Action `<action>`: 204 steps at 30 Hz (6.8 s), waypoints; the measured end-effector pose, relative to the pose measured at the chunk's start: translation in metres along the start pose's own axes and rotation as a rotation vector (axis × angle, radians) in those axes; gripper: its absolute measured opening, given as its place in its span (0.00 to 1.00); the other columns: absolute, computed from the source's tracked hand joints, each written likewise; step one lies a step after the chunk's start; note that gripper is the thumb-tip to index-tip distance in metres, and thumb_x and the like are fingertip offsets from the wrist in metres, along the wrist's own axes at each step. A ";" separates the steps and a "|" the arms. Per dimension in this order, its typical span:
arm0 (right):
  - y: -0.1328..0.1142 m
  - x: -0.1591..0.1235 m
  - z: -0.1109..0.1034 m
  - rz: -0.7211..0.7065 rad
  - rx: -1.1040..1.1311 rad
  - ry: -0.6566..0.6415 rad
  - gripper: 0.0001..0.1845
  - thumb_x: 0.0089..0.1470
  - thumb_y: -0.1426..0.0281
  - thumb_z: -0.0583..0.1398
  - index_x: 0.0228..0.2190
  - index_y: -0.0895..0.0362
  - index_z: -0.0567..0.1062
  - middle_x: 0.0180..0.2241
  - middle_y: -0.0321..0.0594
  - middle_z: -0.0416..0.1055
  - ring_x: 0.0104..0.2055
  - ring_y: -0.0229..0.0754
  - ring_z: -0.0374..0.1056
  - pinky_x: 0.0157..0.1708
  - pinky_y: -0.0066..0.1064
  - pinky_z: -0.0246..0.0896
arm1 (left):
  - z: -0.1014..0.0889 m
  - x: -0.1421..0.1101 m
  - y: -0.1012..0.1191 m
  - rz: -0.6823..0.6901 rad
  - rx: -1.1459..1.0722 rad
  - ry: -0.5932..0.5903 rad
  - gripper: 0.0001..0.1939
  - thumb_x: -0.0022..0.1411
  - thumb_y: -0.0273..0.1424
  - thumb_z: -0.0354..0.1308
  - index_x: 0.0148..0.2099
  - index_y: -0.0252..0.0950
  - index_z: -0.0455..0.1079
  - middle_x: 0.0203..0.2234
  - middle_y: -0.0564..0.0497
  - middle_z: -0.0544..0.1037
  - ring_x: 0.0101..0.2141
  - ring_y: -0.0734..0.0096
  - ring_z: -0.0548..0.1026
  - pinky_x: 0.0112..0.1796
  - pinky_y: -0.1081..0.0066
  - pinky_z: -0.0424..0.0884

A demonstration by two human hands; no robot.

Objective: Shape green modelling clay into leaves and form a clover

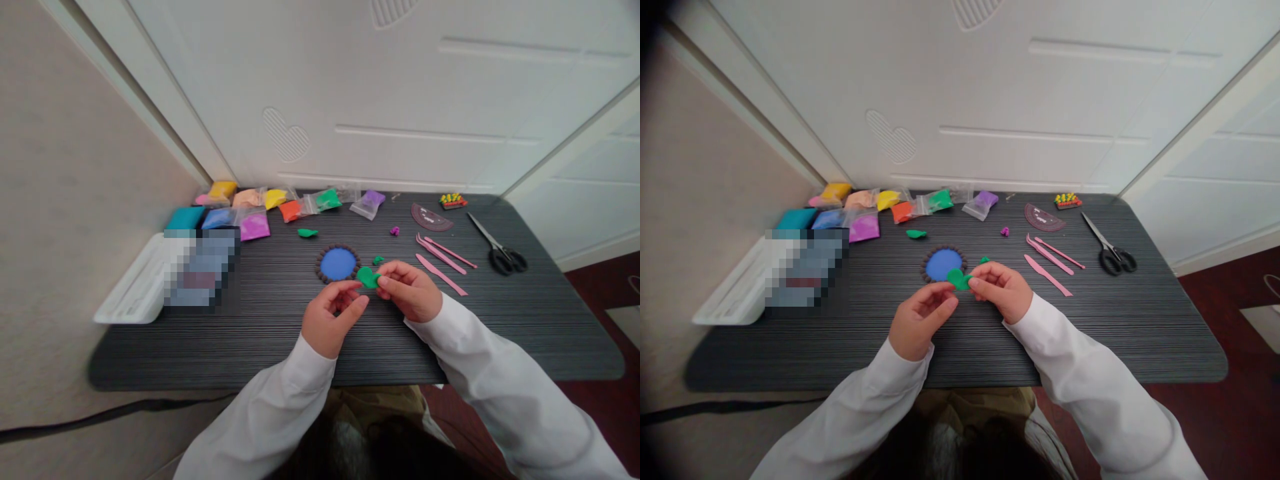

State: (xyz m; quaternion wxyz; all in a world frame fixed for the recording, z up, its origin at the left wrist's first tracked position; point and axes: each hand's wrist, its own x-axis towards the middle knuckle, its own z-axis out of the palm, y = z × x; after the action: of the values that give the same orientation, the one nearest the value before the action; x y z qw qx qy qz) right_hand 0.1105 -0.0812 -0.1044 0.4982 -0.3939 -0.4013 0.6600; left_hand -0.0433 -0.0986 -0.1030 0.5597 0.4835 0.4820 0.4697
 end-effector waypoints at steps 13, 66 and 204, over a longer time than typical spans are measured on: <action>0.001 -0.001 -0.001 0.096 -0.064 -0.102 0.08 0.41 0.68 0.62 0.26 0.58 0.70 0.17 0.30 0.66 0.19 0.28 0.59 0.20 0.22 0.51 | -0.009 0.004 -0.012 0.048 -0.284 -0.022 0.12 0.51 0.28 0.57 0.41 0.37 0.70 0.29 0.51 0.74 0.26 0.77 0.68 0.26 0.76 0.62; -0.003 -0.002 0.005 0.084 -0.061 -0.135 0.08 0.41 0.71 0.63 0.27 0.58 0.70 0.22 0.31 0.69 0.23 0.29 0.62 0.26 0.23 0.57 | -0.002 -0.002 -0.008 0.155 0.142 0.096 0.10 0.46 0.30 0.60 0.34 0.36 0.71 0.27 0.50 0.76 0.27 0.71 0.72 0.33 0.70 0.68; -0.055 0.009 -0.145 -0.172 -1.765 0.458 0.12 0.46 0.63 0.55 0.31 0.54 0.75 0.33 0.39 0.72 0.30 0.40 0.67 0.30 0.32 0.61 | -0.012 0.013 -0.004 0.345 1.012 -0.241 0.09 0.53 0.36 0.53 0.32 0.37 0.69 0.26 0.51 0.72 0.31 0.66 0.67 0.34 0.64 0.62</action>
State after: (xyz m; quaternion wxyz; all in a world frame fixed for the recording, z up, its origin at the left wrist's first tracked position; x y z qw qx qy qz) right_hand 0.2611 -0.0424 -0.1082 0.1312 -0.7218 -0.6792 -0.0199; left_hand -0.0538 -0.0847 -0.1090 0.2233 0.8148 0.4939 0.2055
